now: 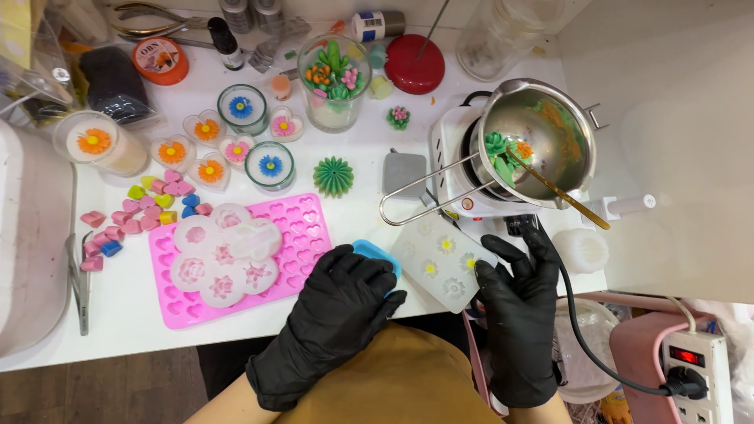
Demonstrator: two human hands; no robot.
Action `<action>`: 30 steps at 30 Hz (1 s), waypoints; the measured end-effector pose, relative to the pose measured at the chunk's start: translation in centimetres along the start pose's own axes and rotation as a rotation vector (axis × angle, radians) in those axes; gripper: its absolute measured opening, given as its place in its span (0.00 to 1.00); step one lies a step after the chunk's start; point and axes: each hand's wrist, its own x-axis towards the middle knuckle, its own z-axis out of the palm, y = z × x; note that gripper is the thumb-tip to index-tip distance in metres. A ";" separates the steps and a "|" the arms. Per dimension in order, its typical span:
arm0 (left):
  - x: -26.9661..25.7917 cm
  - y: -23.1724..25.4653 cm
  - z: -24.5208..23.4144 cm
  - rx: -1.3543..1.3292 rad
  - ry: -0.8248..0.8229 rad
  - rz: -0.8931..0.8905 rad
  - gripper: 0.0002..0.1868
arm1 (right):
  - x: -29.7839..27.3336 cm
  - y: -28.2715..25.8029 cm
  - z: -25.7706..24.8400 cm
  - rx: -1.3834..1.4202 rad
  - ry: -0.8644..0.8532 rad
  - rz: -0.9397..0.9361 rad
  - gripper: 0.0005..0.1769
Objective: Making candles by melting wax and using molds.
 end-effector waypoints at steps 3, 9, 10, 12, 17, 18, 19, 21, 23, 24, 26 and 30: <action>0.7 0.4 -1.2 -0.051 -0.048 -0.137 0.10 | -0.6 -1.2 -0.6 0.134 0.000 0.105 0.41; 0.0 0.7 -3.8 -0.406 0.040 -0.549 0.11 | -0.3 0.2 -4.9 0.341 -0.084 0.176 0.46; -0.1 0.9 -3.7 -0.408 0.038 -0.549 0.11 | -0.1 0.1 -5.1 0.340 -0.082 0.177 0.46; -0.4 1.0 -3.8 -0.636 -0.008 -0.690 0.15 | 0.4 -0.1 -5.3 0.315 -0.156 0.104 0.45; -0.9 0.3 -2.3 -1.334 0.030 -0.777 0.22 | 1.2 -0.8 -4.8 0.344 -0.231 0.151 0.44; -0.5 0.3 -2.4 -1.579 0.041 -0.846 0.25 | 1.4 -1.0 -4.5 0.365 -0.260 0.183 0.43; 0.4 0.8 -2.8 -1.577 0.046 -0.846 0.25 | 1.9 0.1 -5.4 0.365 -0.265 0.184 0.43; 2.2 1.8 -3.7 -1.586 0.044 -0.967 0.25 | 3.1 2.4 -7.0 0.272 -0.372 0.185 0.37; 3.3 2.8 -4.7 -1.533 0.051 -0.961 0.24 | 3.2 3.2 -7.1 0.283 -0.390 0.221 0.33; 3.9 3.2 -5.1 -1.480 0.052 -0.953 0.24 | 3.3 3.6 -7.2 0.295 -0.404 0.255 0.30; 3.6 3.2 -4.8 -1.489 0.037 -0.977 0.21 | 1.7 1.6 -4.9 0.370 -0.340 0.319 0.28; 3.4 3.3 -4.5 -1.573 -0.008 -1.060 0.16 | -1.1 -3.4 -1.6 0.472 -0.165 0.476 0.26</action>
